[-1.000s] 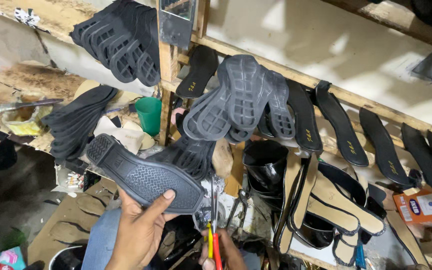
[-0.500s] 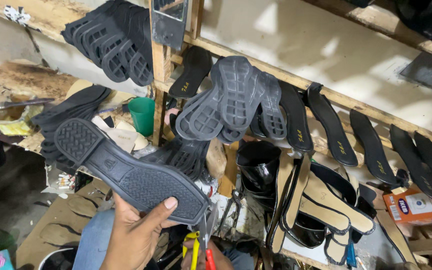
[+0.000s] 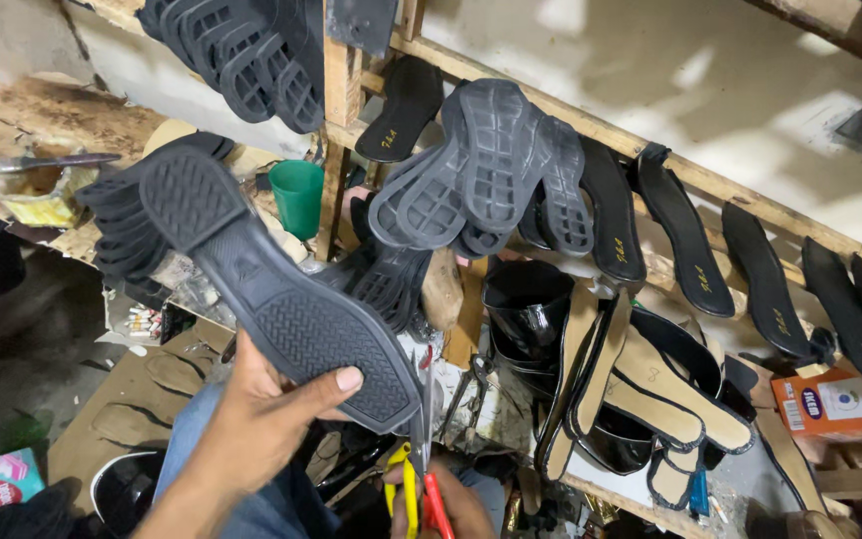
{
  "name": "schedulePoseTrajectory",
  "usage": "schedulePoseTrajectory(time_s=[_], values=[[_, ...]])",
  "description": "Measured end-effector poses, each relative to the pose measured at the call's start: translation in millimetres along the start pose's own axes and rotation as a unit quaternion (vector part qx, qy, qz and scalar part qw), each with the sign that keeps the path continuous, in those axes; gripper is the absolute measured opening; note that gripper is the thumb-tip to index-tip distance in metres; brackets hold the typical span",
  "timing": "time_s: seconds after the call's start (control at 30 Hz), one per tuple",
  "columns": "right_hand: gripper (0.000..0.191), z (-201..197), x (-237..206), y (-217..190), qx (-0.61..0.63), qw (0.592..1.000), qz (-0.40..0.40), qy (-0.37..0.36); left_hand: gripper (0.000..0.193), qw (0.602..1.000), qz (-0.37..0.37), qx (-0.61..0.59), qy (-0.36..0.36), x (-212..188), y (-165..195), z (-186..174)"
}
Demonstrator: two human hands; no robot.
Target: The person trims the edges of multiple black shoe insoles using red-handled scissors. They pick up each insole, cut along the perimeter, and place the trimmed insole on a nearby shelf. The process is repeated for several insoles.
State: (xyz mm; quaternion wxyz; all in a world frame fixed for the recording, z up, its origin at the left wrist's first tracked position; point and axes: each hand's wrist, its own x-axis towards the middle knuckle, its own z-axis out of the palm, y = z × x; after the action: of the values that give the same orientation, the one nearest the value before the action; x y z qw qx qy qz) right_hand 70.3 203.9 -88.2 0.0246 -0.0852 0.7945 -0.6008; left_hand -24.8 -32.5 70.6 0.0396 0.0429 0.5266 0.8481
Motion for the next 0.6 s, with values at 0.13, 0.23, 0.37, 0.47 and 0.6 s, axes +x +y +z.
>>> schedulePoseTrajectory(time_s=[0.13, 0.23, 0.37, 0.47, 0.6], values=[[0.035, -18.4, 5.8, -20.7, 0.060, 0.983, 0.149, -0.085, 0.088, 0.994, 0.041, 0.046, -0.085, 10.4, 10.7, -11.8], [0.033, -19.5, 7.3, -15.5, 0.036, 0.995, 0.058, -0.070, 0.079, 0.994, -0.001, 0.043, -0.104, 19.7, 15.3, -12.4], [0.029, -20.0, 8.9, 4.5, 0.004, 0.997, 0.053, -0.060, 0.079, 0.992, -0.026, 0.061, -0.108, 29.7, 12.7, -12.9], [0.025, -23.5, 9.9, 23.0, -0.029, 0.997, 0.060, -0.026, 0.082, 0.991, -0.037, 0.073, -0.108, 36.7, 3.7, -16.2], [0.034, -24.8, 13.5, 52.2, -0.031, 0.982, 0.186, -0.031, 0.088, 0.983, -0.034, 0.111, -0.141, 44.4, -12.6, -14.6]])
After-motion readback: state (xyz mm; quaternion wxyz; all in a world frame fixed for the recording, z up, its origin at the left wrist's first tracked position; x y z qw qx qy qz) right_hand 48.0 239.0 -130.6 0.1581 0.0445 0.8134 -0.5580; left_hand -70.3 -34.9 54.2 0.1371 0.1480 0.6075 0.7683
